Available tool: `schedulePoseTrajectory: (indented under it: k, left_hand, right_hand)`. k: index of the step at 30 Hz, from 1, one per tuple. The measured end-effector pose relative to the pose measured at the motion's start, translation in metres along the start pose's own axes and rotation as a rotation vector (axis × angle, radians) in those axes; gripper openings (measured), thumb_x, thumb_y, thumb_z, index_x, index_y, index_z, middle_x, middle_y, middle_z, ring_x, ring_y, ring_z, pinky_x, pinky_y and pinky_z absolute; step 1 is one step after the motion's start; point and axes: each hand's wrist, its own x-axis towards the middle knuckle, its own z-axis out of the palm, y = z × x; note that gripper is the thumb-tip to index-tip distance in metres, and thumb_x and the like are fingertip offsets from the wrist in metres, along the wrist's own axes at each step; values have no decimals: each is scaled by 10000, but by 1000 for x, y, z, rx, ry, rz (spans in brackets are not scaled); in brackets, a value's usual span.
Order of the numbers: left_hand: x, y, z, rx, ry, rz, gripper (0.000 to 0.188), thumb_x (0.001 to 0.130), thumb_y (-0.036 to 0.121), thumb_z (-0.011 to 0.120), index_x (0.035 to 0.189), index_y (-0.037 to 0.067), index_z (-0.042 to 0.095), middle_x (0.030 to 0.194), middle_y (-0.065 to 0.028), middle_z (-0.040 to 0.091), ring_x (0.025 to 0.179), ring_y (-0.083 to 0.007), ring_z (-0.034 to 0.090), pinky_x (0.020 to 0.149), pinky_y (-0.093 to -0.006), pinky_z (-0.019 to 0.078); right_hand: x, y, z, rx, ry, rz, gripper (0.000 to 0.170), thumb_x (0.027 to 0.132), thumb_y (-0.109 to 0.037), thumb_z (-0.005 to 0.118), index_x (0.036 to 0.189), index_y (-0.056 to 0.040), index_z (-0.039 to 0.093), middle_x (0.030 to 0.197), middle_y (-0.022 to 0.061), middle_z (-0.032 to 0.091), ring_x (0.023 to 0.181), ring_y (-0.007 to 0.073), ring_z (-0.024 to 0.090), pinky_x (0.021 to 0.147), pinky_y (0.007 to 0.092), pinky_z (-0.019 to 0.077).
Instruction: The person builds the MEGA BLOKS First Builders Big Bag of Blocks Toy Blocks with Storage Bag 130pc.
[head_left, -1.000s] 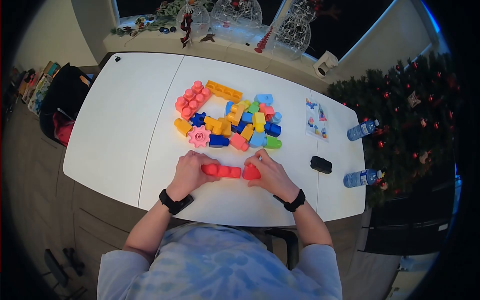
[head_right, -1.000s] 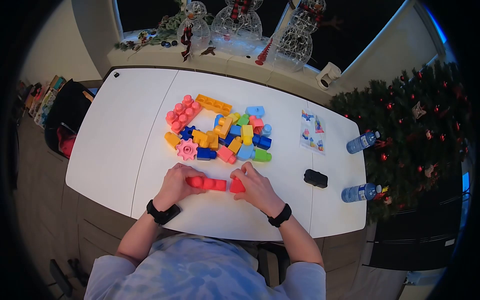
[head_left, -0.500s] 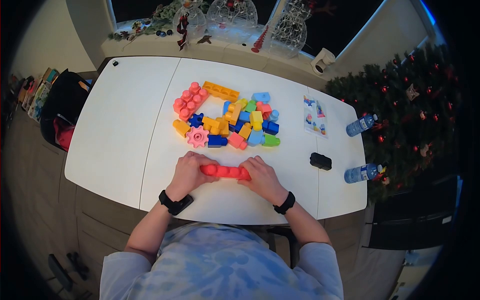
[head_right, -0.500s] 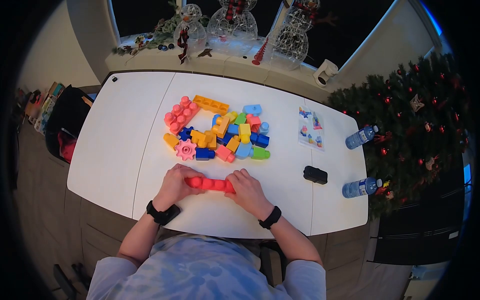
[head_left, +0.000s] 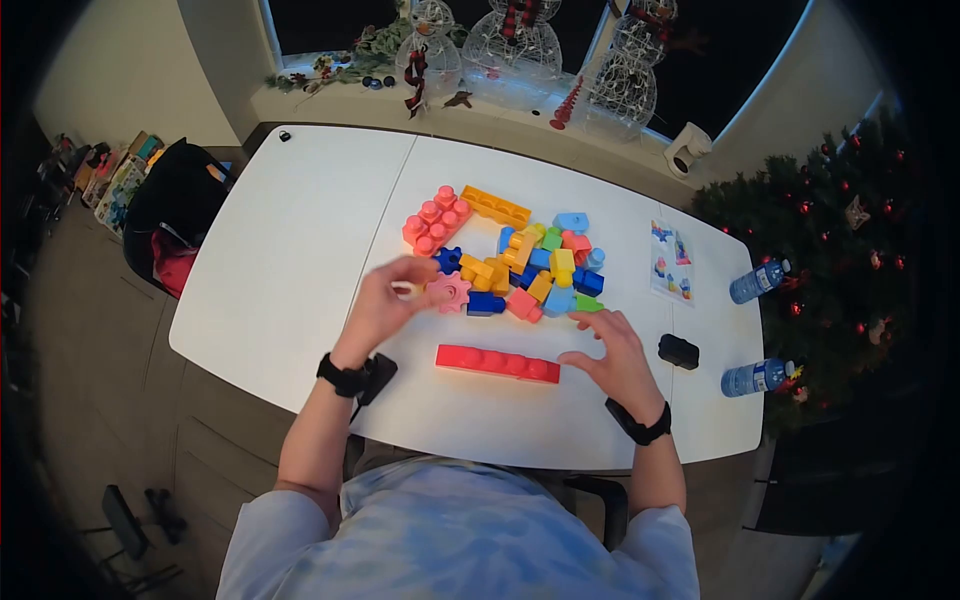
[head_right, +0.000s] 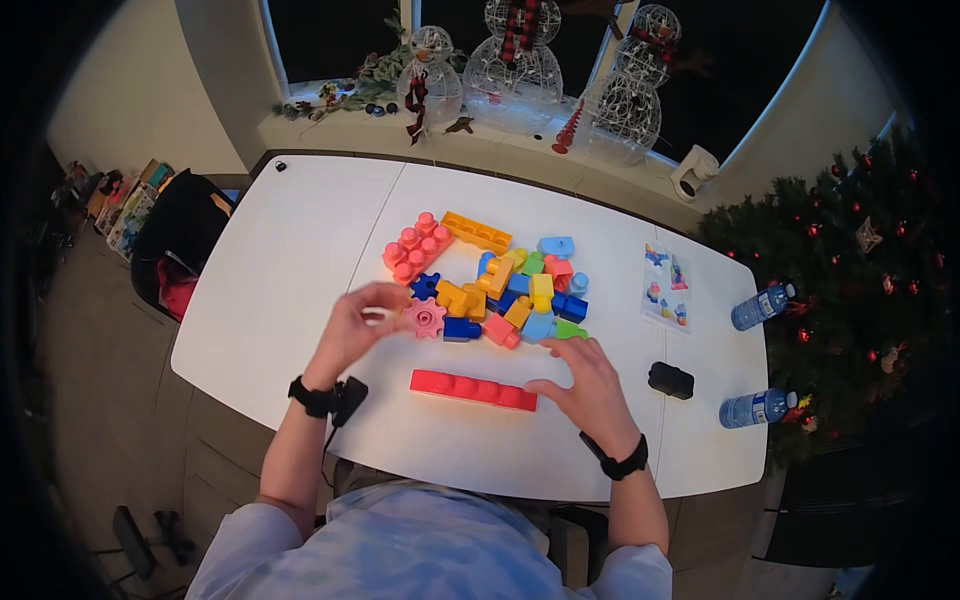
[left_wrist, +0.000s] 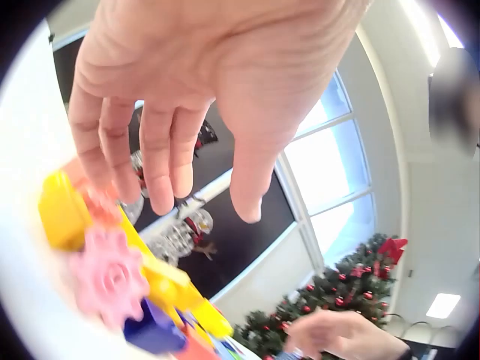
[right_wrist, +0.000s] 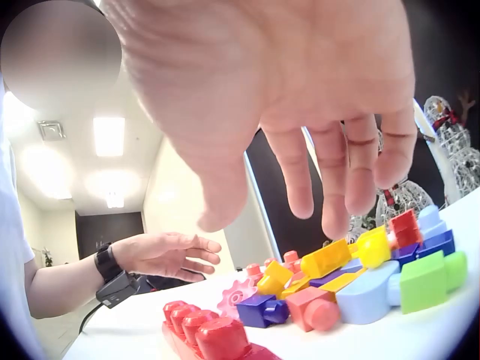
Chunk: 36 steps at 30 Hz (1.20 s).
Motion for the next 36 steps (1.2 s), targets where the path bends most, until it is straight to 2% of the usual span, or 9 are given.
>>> schedulePoseTrajectory:
  k: [2,5,9,12,17,23,30,34,36]
  left_hand:
    - [39,-9,-22,82,205,57,319,910,208,811,1125,-11,722,1045,-107,758,924,-162,714,816,-300,578]
    - [84,-19,-29,349,307,63,313,848,240,831,1063,28,746,1038,-125,764,905,-235,730,795,-370,591]
    - [107,-25,-13,647,287,145,220,760,196,839,935,86,765,1023,-91,723,961,-290,675,839,-399,568]
    - [108,-26,4,805,253,249,175,714,216,848,852,137,776,927,-73,672,987,-281,619,845,-406,541]
    - [103,-24,21,1115,211,226,161,745,200,820,850,107,740,927,-73,684,932,-266,652,832,-418,551]
    - [108,-51,30,1140,269,188,180,748,202,840,823,103,710,858,-93,721,816,-311,708,717,-428,590]
    - [97,-25,13,930,191,92,194,748,88,817,890,59,688,865,-122,745,816,-305,731,708,-419,588]
    - [70,24,-11,726,259,193,253,743,10,808,978,10,713,972,-143,770,832,-291,754,765,-361,603]
    - [38,60,-12,381,70,164,306,749,-39,809,1043,-16,729,995,-138,773,875,-275,758,816,-343,610]
  right_hand:
    - [-2,8,-8,32,100,131,304,855,-184,817,1096,-51,688,969,131,689,913,315,655,791,402,543]
    - [-9,17,3,166,284,171,110,926,-90,730,971,-26,654,776,135,647,675,315,620,659,370,527]
    - [-21,23,10,54,368,120,115,963,-84,689,918,-12,612,681,131,606,563,324,569,605,362,510]
    - [-30,34,6,-114,222,243,96,995,-67,642,923,-17,604,702,127,637,574,327,588,593,357,500]
    - [-17,28,12,124,659,98,272,1002,-91,655,797,11,509,606,138,534,503,289,509,499,364,393]
    - [-33,36,10,57,436,248,325,984,-98,686,731,-6,504,602,132,494,481,264,463,500,345,371]
    - [-28,27,9,40,452,177,314,900,-94,774,717,3,537,646,108,523,560,239,529,531,358,408]
    - [-34,28,9,93,380,140,179,866,-82,800,877,-4,639,808,99,633,714,224,642,641,343,515]
    - [-34,20,8,162,367,144,199,857,-89,814,986,-16,681,904,103,677,786,224,680,687,335,547]
